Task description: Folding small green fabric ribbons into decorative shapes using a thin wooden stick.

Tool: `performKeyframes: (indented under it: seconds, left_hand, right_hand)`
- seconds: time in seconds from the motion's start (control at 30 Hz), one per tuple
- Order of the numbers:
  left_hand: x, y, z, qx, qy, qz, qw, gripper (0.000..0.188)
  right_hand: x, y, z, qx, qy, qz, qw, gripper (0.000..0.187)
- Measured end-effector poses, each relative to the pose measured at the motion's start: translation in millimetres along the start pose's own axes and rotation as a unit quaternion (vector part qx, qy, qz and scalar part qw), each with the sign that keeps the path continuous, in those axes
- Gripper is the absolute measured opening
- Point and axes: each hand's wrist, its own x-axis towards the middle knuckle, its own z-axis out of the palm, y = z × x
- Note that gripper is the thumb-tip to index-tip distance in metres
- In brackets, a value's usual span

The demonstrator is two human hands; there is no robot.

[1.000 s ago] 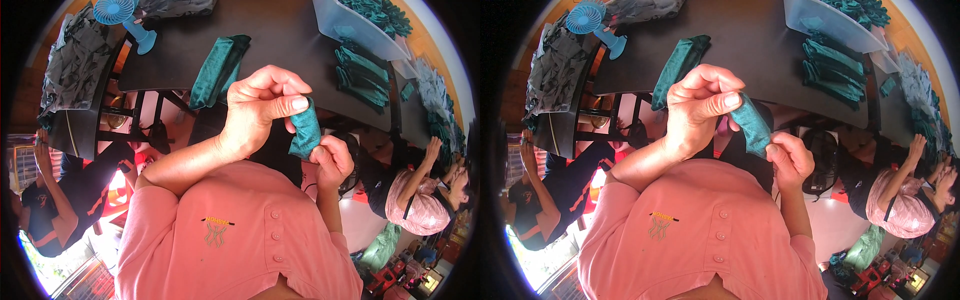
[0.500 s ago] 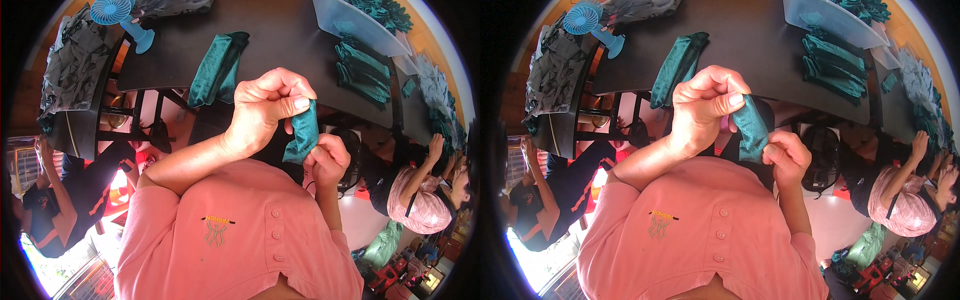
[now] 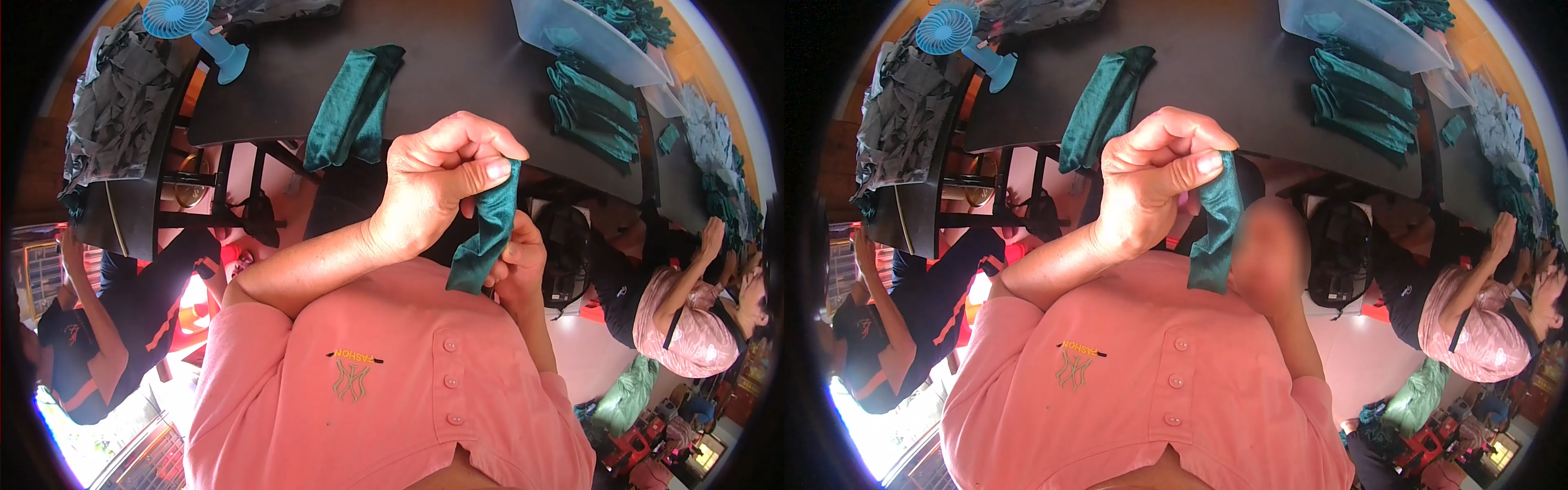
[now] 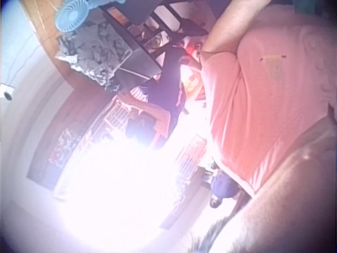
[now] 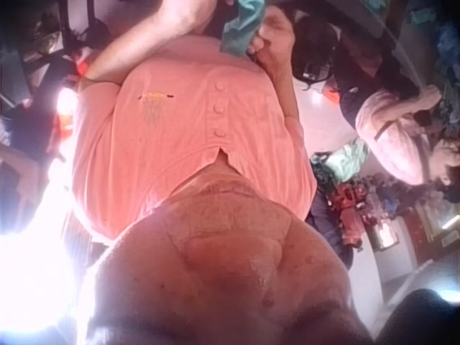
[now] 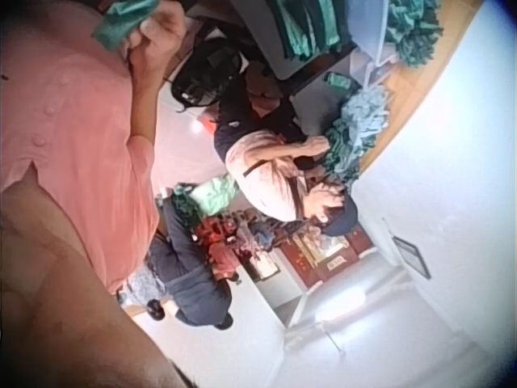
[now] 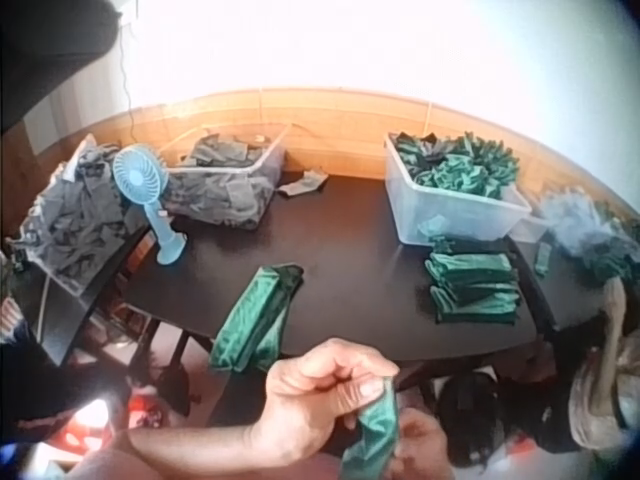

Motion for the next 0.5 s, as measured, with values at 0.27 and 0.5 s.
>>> performKeyframes:
  seconds: [0.27, 0.5]
  left_hand:
    - [-1, 0, -1, 0.060, 0.008, 0.019, 0.998, 0.011]
    - [3, -4, -5, 0.069, 0.032, 0.018, 0.997, 0.011]
  right_hand:
    - [2, -4, 6, -0.032, 0.014, -0.011, 0.999, 0.017]
    - [-3, -5, 14, -0.143, 0.073, -0.050, 0.986, 0.016]
